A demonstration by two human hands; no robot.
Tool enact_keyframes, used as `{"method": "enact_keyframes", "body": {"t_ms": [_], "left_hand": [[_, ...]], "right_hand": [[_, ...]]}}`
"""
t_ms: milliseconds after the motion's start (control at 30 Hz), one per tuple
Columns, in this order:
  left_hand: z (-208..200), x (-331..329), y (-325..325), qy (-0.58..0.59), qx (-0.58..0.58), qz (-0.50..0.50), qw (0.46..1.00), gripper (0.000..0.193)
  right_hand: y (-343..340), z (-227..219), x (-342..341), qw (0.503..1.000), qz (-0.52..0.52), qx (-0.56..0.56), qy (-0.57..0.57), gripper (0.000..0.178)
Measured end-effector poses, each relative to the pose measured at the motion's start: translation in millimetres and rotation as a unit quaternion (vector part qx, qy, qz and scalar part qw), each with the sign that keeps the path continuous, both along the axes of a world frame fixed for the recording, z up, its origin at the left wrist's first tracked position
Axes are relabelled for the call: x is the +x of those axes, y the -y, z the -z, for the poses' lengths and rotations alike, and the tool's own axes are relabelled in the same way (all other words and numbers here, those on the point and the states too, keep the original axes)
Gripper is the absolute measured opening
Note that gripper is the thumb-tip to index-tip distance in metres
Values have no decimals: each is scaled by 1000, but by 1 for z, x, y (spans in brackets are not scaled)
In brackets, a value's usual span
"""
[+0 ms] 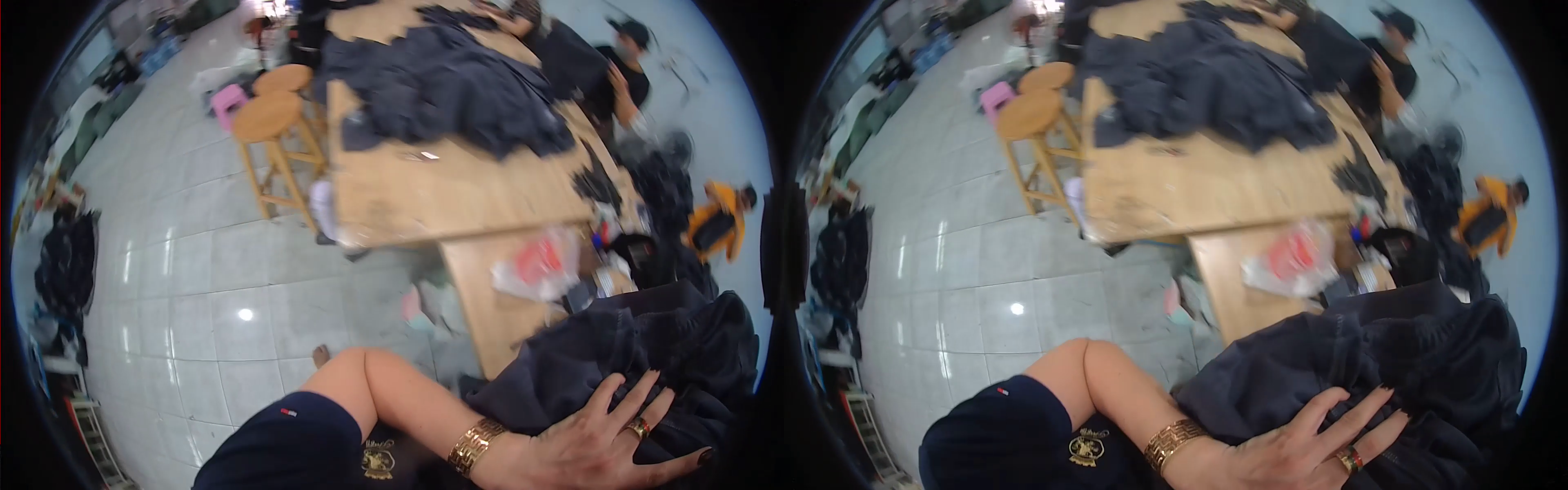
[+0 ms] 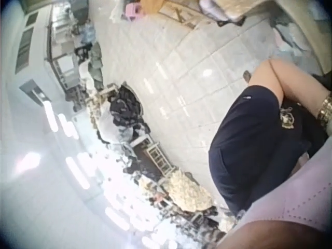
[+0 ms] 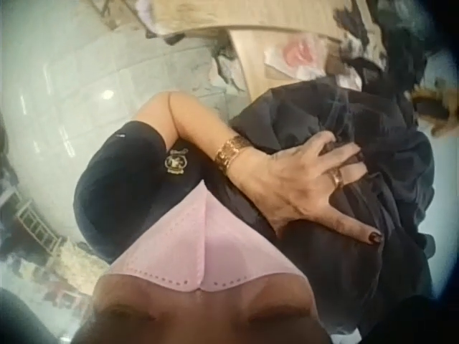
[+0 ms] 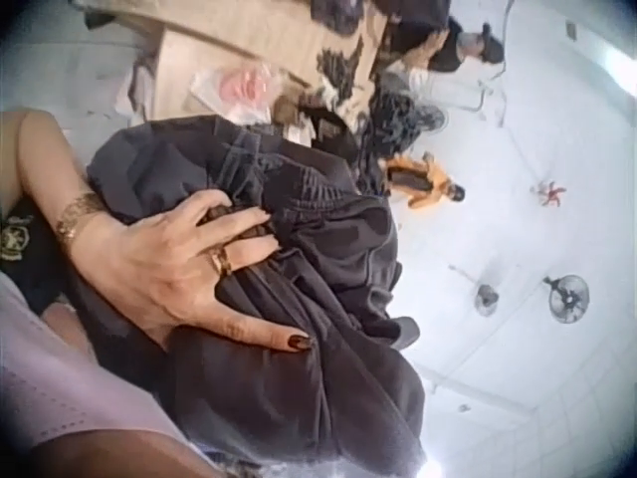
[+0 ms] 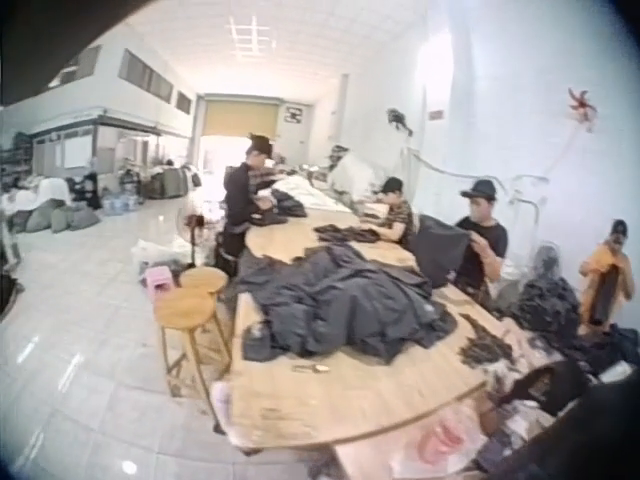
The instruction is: Inspect garments and use snips to trim loose threads in a factory setting.
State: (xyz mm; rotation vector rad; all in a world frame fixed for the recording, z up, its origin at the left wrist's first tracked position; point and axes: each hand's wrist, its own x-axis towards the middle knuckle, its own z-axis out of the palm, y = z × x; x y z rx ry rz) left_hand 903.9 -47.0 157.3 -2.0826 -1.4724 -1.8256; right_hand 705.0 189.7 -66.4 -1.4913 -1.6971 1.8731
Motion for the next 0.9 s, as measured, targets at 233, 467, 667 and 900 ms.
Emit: {"method": "enact_keyframes", "body": {"t_ms": [233,467,667,900], "left_hand": [[-17,-114,155,13,5,-265,964,95],[-26,-219,225,56,-104,-287,951,80],[-18,-325,235,32,-95,-386,917,103],[19,-435,267,97,-282,-415,860,79]], "right_hand": [[209,-5,-175,993,-116,-32,9,45],[282,-12,-301,990,-121,-74,-6,46],[271,-93,-420,986,-54,-122,-98,46],[181,-183,-513,945,92,-193,-247,46]]}}
